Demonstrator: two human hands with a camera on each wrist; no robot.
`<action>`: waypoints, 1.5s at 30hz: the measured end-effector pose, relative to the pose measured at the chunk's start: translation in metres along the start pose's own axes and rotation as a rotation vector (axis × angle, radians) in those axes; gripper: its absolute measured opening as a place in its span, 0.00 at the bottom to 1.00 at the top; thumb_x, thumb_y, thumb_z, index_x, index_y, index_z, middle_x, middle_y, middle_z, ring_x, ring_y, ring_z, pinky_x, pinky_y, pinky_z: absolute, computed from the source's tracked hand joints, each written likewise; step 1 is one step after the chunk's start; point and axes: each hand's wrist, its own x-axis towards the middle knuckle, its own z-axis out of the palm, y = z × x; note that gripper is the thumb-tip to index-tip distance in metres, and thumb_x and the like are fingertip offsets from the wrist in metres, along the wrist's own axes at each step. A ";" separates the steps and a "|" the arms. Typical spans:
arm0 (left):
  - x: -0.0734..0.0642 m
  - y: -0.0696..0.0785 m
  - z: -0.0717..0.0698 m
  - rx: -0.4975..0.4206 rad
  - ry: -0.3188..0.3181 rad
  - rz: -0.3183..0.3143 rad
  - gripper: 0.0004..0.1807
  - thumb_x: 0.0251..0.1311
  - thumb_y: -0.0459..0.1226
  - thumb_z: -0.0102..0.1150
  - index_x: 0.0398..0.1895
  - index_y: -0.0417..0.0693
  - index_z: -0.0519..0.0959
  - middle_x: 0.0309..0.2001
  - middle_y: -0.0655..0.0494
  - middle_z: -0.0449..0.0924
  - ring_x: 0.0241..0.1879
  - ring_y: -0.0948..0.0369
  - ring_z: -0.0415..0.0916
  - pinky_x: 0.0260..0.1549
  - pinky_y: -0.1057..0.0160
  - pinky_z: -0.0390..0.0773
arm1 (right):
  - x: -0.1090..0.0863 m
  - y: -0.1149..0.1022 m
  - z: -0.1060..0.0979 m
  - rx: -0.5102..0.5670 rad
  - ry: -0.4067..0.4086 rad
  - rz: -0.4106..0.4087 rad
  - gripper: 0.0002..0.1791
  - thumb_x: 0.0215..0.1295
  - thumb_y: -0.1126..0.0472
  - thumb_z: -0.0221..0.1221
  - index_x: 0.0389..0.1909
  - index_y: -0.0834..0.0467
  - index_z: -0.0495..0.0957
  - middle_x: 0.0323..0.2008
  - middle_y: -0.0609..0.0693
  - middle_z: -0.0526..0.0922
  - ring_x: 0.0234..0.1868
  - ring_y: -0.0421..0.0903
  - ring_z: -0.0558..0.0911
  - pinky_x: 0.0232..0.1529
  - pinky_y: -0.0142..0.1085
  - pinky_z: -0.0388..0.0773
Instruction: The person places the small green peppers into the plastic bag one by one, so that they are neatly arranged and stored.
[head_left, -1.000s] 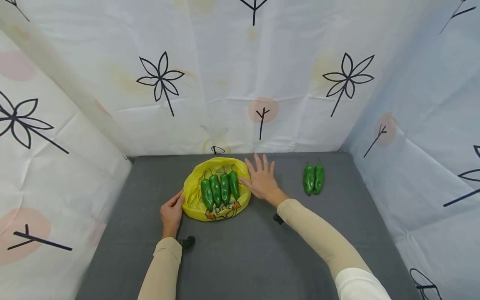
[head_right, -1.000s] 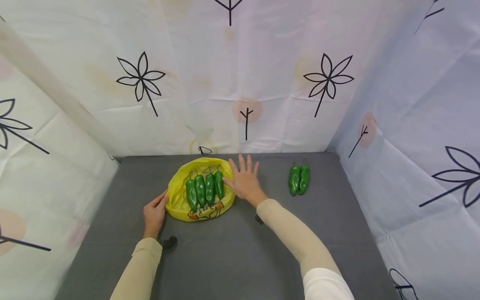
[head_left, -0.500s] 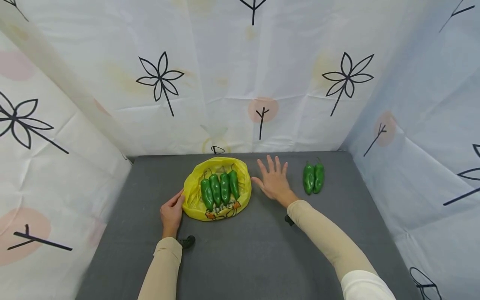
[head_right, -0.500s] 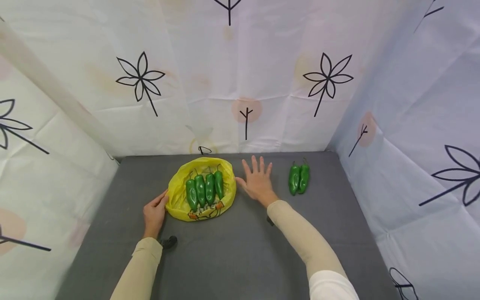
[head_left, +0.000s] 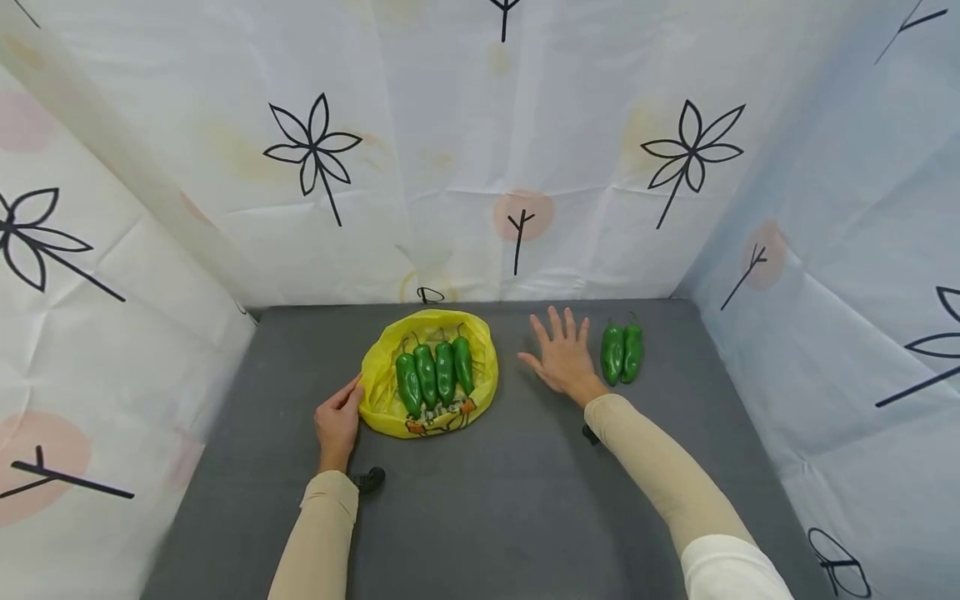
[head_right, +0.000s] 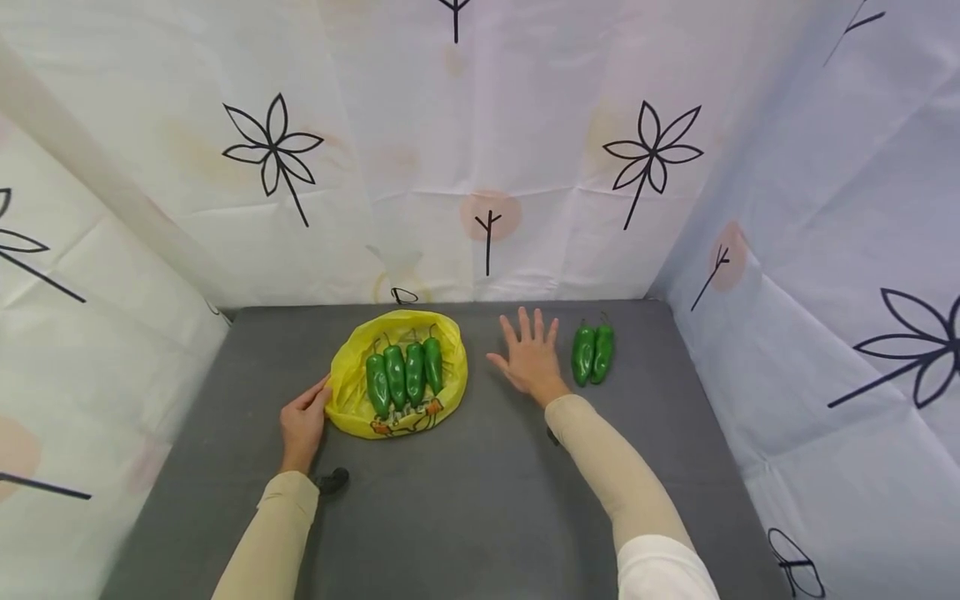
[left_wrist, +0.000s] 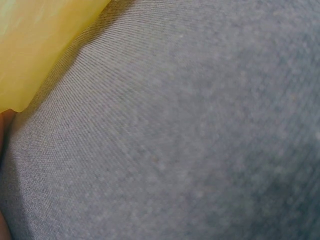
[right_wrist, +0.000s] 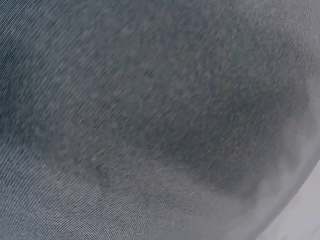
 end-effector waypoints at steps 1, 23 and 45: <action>0.001 0.000 0.000 0.003 0.003 0.001 0.23 0.68 0.57 0.61 0.61 0.60 0.83 0.63 0.53 0.82 0.67 0.54 0.76 0.69 0.51 0.74 | 0.000 0.001 -0.001 -0.006 0.003 -0.001 0.46 0.74 0.30 0.46 0.83 0.49 0.48 0.81 0.64 0.47 0.81 0.71 0.46 0.75 0.74 0.43; -0.002 0.001 0.002 0.024 0.006 0.003 0.22 0.69 0.55 0.61 0.61 0.59 0.83 0.62 0.52 0.83 0.68 0.52 0.75 0.71 0.49 0.71 | -0.011 0.037 -0.004 -0.054 -0.068 0.030 0.59 0.60 0.24 0.59 0.84 0.48 0.45 0.82 0.64 0.45 0.82 0.69 0.45 0.76 0.73 0.39; 0.000 -0.001 0.003 0.052 0.018 -0.006 0.21 0.69 0.53 0.61 0.61 0.60 0.84 0.63 0.52 0.83 0.68 0.51 0.75 0.71 0.48 0.71 | -0.027 0.069 -0.002 0.068 -0.068 0.075 0.60 0.58 0.30 0.66 0.82 0.57 0.50 0.80 0.69 0.48 0.80 0.73 0.47 0.78 0.68 0.49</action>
